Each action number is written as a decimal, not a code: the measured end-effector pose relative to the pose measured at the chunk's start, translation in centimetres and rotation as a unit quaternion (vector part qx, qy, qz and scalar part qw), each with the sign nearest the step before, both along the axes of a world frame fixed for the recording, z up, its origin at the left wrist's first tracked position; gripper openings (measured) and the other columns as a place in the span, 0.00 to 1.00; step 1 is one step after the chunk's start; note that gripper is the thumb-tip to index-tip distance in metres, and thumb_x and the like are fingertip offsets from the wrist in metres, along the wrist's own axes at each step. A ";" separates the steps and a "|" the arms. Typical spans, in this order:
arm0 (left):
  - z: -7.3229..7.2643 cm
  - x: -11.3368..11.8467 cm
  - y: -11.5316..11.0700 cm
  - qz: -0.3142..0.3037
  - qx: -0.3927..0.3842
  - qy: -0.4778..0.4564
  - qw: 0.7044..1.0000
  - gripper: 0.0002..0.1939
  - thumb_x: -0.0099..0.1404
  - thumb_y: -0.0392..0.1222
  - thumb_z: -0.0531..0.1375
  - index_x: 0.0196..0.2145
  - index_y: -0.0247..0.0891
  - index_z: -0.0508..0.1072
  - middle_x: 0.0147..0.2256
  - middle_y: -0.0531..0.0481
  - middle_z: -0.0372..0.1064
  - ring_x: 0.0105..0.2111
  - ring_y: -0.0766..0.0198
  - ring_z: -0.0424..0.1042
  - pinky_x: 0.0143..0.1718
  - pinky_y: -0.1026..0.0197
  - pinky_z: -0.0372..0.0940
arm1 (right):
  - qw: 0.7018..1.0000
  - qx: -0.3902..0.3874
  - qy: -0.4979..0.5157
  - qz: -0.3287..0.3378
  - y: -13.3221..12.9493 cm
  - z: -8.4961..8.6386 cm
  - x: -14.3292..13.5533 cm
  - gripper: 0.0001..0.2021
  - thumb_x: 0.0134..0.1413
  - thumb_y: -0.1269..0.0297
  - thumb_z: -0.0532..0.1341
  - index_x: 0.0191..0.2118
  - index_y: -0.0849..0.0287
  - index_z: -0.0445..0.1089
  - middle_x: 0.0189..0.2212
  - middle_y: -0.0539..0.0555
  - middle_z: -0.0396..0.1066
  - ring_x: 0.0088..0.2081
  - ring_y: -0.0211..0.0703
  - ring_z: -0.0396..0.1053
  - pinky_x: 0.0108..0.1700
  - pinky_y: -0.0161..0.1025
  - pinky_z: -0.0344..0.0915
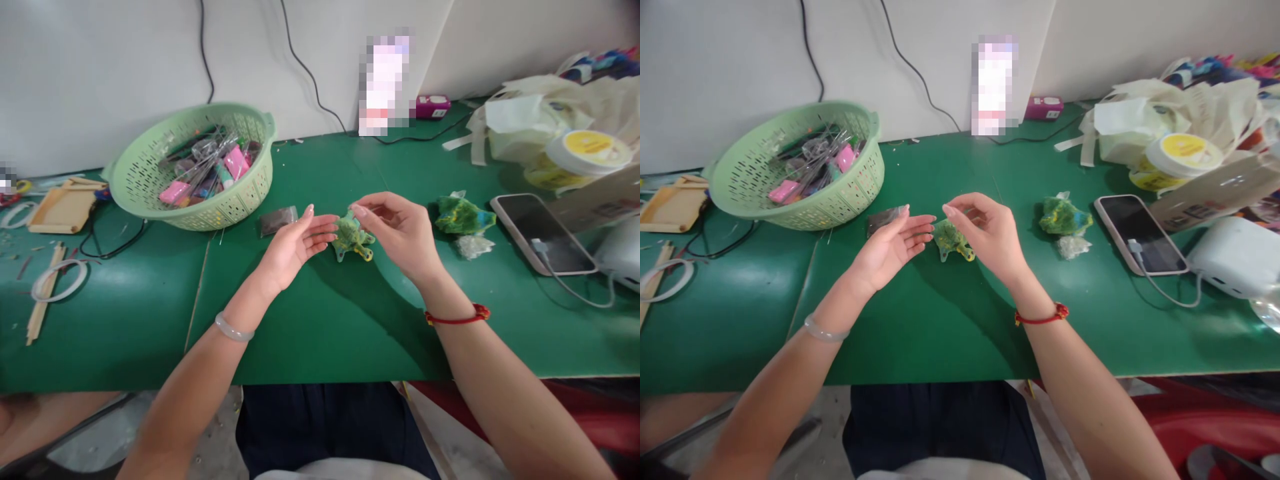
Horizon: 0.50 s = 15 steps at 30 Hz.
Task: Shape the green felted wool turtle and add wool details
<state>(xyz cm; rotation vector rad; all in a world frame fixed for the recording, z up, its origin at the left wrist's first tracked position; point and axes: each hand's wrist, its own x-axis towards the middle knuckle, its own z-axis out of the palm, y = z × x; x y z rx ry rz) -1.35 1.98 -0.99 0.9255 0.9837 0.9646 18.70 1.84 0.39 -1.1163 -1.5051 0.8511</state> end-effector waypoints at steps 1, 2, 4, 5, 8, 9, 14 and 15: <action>0.1 0.0 0.0 -0.008 -0.006 -0.009 1.000 0.24 0.65 0.66 0.65 0.41 0.43 0.86 0.48 0.42 0.83 0.46 0.56 0.82 0.43 0.58 0.76 | 1.000 0.018 -0.014 0.003 -0.1 0.0 -0.1 0.16 0.58 0.45 0.71 0.38 0.53 0.80 0.36 0.54 0.79 0.33 0.42 0.73 0.37 0.43 0.72; 0.2 0.0 0.0 -0.015 -0.010 -0.016 1.000 0.25 0.66 0.67 0.64 0.41 0.43 0.86 0.49 0.42 0.83 0.47 0.55 0.82 0.45 0.57 0.76 | 0.999 0.035 -0.027 0.007 -0.2 -0.1 -0.1 0.13 0.59 0.49 0.71 0.38 0.52 0.81 0.38 0.54 0.79 0.35 0.43 0.73 0.39 0.44 0.73; 0.4 0.0 -0.1 -0.023 -0.009 -0.019 0.999 0.25 0.67 0.67 0.64 0.41 0.43 0.86 0.49 0.42 0.83 0.48 0.53 0.82 0.46 0.55 0.76 | 0.997 0.057 -0.046 0.014 -0.3 -0.1 -0.3 0.08 0.60 0.54 0.70 0.38 0.51 0.83 0.40 0.54 0.79 0.39 0.46 0.75 0.42 0.46 0.74; 0.5 0.0 -0.1 -0.026 -0.005 -0.016 1.000 0.25 0.66 0.67 0.64 0.41 0.44 0.86 0.49 0.42 0.83 0.49 0.52 0.82 0.47 0.54 0.76 | 0.997 0.058 -0.050 0.014 -0.3 -0.2 -0.4 0.07 0.60 0.55 0.70 0.38 0.50 0.83 0.40 0.55 0.79 0.40 0.46 0.75 0.42 0.46 0.74; 0.6 0.2 -0.3 -0.042 0.022 -0.003 0.999 0.26 0.66 0.68 0.64 0.43 0.45 0.85 0.51 0.43 0.82 0.49 0.53 0.81 0.47 0.54 0.76 | 0.998 0.048 -0.036 0.007 -0.3 -0.3 -0.6 0.08 0.59 0.53 0.71 0.38 0.51 0.83 0.39 0.54 0.80 0.39 0.46 0.75 0.41 0.46 0.74; 0.6 0.2 -0.3 -0.047 0.033 0.001 0.998 0.25 0.65 0.68 0.64 0.44 0.45 0.85 0.50 0.43 0.82 0.48 0.54 0.82 0.46 0.55 0.76 | 0.999 0.044 -0.027 0.006 -0.3 -0.3 -0.6 0.10 0.59 0.51 0.71 0.38 0.51 0.83 0.39 0.54 0.80 0.38 0.45 0.75 0.41 0.45 0.74; -0.1 0.3 -0.4 -0.023 0.054 0.003 0.998 0.19 0.57 0.58 0.75 0.40 0.45 0.83 0.40 0.49 0.82 0.39 0.64 0.81 0.41 0.61 0.73 | 1.000 0.003 0.009 0.003 -0.5 -0.1 -0.6 0.21 0.58 0.39 0.68 0.38 0.53 0.82 0.36 0.54 0.80 0.33 0.41 0.72 0.35 0.42 0.70; -0.2 0.3 -0.5 -0.014 0.049 0.000 0.999 0.19 0.55 0.57 0.76 0.39 0.44 0.83 0.39 0.50 0.82 0.38 0.65 0.80 0.40 0.62 0.73 | 1.000 -0.007 0.013 0.004 -0.5 0.0 -0.6 0.22 0.57 0.37 0.68 0.38 0.54 0.82 0.35 0.54 0.80 0.31 0.41 0.71 0.33 0.41 0.68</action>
